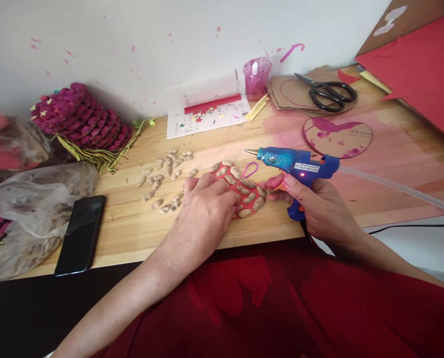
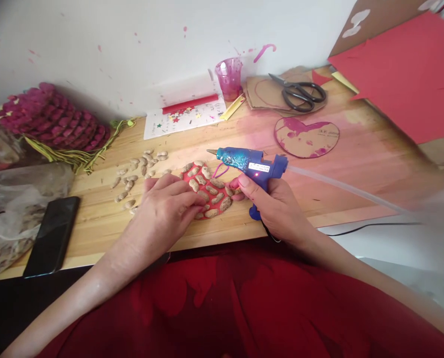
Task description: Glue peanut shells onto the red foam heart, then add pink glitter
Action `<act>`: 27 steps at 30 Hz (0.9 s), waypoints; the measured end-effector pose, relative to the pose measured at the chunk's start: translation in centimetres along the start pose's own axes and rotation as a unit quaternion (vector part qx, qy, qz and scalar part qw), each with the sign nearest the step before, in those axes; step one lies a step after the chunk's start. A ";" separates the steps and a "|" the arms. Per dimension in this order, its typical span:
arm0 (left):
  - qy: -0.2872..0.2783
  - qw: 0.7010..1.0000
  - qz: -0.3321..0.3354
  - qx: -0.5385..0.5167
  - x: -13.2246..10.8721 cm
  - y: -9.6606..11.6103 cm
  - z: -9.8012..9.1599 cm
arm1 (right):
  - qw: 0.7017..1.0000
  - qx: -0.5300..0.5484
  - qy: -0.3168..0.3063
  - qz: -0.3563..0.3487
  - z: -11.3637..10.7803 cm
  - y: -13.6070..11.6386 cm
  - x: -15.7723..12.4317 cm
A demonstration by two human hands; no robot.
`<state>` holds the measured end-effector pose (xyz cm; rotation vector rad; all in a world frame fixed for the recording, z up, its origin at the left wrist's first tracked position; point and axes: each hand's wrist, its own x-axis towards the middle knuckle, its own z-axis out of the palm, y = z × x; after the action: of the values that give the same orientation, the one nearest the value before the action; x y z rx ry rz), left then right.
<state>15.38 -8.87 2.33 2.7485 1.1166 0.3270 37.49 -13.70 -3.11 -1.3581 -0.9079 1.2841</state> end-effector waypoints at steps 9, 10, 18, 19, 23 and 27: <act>0.006 0.999 0.010 0.030 0.0 0.1 0.5 | 1.000 0.004 -0.024 0.001 0.0 -0.3 -0.1; 0.005 0.999 0.010 0.032 0.0 0.1 0.5 | 1.000 0.005 -0.022 0.000 0.0 -0.3 -0.1; 0.012 0.999 0.005 0.039 -0.1 0.3 0.6 | 1.000 0.019 -0.014 -0.003 -0.1 -0.1 -0.1; 0.014 0.999 0.007 0.040 -0.2 0.3 0.6 | 1.000 0.017 -0.013 -0.004 -0.1 0.0 -0.1; 0.018 0.999 0.004 0.030 -0.5 -0.1 0.3 | 1.000 0.003 -0.001 -0.007 -0.1 0.2 0.0; 0.065 0.997 -0.021 0.037 -1.1 -1.4 -0.6 | 1.000 -0.001 -0.004 -0.031 0.0 0.1 0.0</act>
<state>13.52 -8.61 2.45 2.7974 1.2402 0.4760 37.53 -13.72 -3.21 -1.3170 -0.9489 1.2426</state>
